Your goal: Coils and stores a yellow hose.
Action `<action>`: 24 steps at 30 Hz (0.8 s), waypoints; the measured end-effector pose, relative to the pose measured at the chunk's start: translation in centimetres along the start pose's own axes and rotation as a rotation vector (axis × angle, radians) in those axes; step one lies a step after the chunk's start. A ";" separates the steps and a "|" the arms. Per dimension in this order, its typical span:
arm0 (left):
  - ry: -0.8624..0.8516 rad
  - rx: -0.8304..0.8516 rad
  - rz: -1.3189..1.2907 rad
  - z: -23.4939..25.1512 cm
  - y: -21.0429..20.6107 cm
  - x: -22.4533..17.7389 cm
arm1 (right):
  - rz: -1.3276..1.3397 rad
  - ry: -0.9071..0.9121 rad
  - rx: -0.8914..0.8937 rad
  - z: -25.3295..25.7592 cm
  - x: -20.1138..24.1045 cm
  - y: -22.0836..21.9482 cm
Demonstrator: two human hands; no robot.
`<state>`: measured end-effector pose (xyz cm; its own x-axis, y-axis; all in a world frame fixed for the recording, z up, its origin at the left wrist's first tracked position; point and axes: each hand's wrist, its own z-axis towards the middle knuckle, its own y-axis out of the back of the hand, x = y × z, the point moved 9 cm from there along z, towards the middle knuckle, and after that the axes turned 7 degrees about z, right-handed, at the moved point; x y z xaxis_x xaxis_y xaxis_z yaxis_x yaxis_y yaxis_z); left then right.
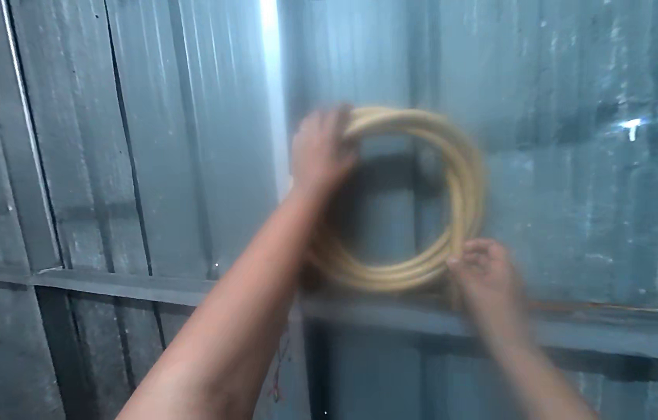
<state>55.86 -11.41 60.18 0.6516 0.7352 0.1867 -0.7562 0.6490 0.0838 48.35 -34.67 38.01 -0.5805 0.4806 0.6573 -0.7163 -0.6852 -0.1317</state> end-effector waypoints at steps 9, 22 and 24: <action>0.072 0.110 -0.027 -1.3 -2.8 2.4 | -0.104 0.076 0.039 -0.5 0.9 -0.7; -0.348 0.083 -0.031 -5.8 -4.1 -5.9 | -0.082 0.118 0.096 0.4 0.3 -1.2; -0.380 0.076 -0.078 -6.3 -3.6 -7.7 | -0.107 0.171 0.089 0.4 0.4 -1.2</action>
<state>53.92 -18.21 52.22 0.6498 0.5497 0.5250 -0.7166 0.6733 0.1819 49.11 -33.88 38.78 -0.5655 0.6339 0.5277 -0.7447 -0.6674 0.0036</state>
